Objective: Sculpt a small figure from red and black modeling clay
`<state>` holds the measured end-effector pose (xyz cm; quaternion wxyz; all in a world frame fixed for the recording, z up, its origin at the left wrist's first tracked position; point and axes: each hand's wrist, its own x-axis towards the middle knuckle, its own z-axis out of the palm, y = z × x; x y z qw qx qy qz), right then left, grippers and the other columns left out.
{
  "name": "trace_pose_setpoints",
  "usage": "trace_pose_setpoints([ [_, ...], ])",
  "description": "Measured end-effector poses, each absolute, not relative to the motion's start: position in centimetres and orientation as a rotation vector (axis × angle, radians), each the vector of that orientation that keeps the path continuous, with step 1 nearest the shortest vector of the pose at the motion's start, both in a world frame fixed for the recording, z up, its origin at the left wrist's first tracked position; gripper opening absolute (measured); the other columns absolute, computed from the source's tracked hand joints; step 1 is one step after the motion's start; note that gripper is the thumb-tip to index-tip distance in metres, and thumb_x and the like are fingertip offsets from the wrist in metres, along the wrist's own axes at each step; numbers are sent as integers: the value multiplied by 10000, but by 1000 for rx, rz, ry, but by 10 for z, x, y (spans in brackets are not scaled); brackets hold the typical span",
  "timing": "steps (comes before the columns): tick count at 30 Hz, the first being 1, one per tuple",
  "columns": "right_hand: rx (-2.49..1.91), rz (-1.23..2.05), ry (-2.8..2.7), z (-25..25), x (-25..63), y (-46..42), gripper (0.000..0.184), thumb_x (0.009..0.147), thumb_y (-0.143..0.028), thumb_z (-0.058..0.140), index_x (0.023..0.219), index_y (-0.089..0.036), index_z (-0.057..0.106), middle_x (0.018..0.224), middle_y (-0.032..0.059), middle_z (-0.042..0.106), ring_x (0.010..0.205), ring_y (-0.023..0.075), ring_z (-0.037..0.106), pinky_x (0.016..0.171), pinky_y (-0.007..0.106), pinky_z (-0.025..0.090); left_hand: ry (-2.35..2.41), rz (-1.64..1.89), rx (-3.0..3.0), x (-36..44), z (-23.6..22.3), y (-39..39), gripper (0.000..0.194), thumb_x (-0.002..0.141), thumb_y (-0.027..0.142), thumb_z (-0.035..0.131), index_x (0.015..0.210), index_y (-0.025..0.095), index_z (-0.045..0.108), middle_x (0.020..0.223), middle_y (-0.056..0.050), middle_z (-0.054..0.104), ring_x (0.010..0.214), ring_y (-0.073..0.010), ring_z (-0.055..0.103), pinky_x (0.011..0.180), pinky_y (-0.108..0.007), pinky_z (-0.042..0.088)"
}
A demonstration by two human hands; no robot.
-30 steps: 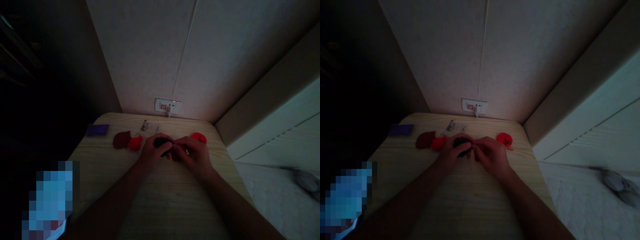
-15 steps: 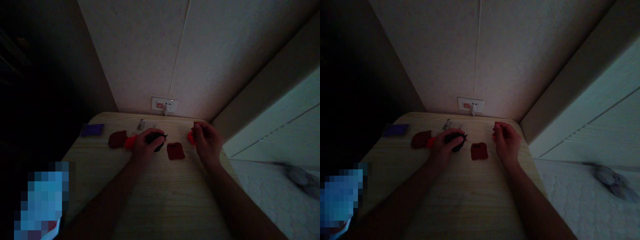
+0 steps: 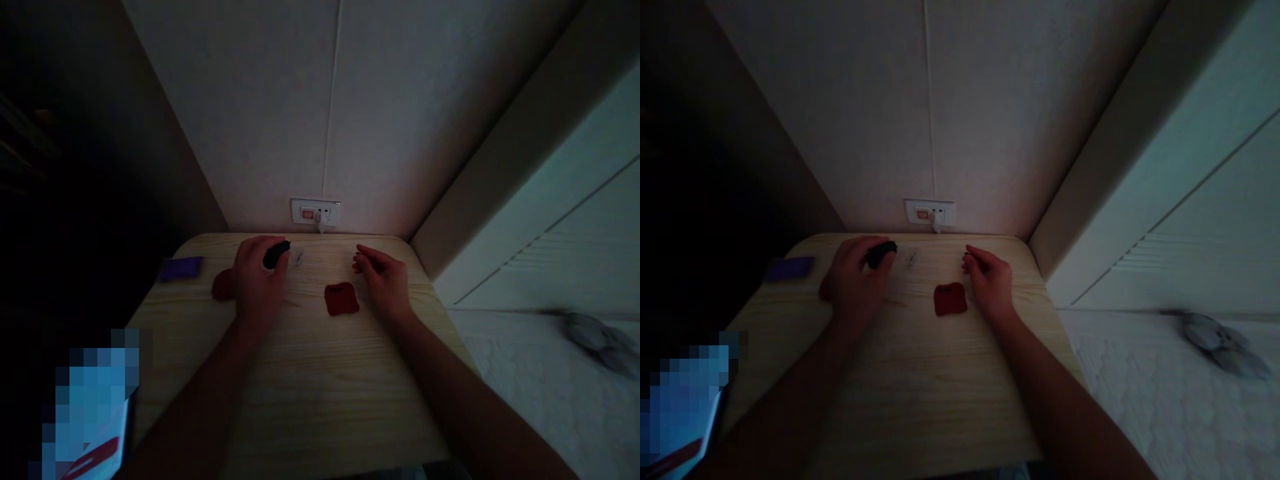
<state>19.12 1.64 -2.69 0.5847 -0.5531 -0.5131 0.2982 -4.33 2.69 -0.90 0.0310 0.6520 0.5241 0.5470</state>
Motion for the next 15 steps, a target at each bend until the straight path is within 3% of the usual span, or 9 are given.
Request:
trace_pose_setpoints([
  [8,-1173,768,-1238,-28,186,14,258,950,-443,645,1030,-199,669,912,74,797,724,179,743,714,326,608,1725,1400,2469,-40,-8,29,217,940,142,620,1094,236,740,1176,-72,758,1162,-317,636,1117,-553,403],
  [12,-1139,853,-1200,-25,182,12,271,908,-467,706,945,-205,647,908,73,805,727,178,753,688,306,614,1728,1184,2496,-38,-17,31,289,893,68,585,1084,194,762,1216,-109,730,1160,-315,636,1054,-485,501],
  [15,-1185,910,-1204,-24,180,10,333,853,-514,765,875,-193,683,806,72,800,715,201,763,642,295,607,1749,1012,2506,-35,-25,31,293,877,123,615,1128,151,763,1291,-155,687,1191,-342,632,1045,-484,535],
])
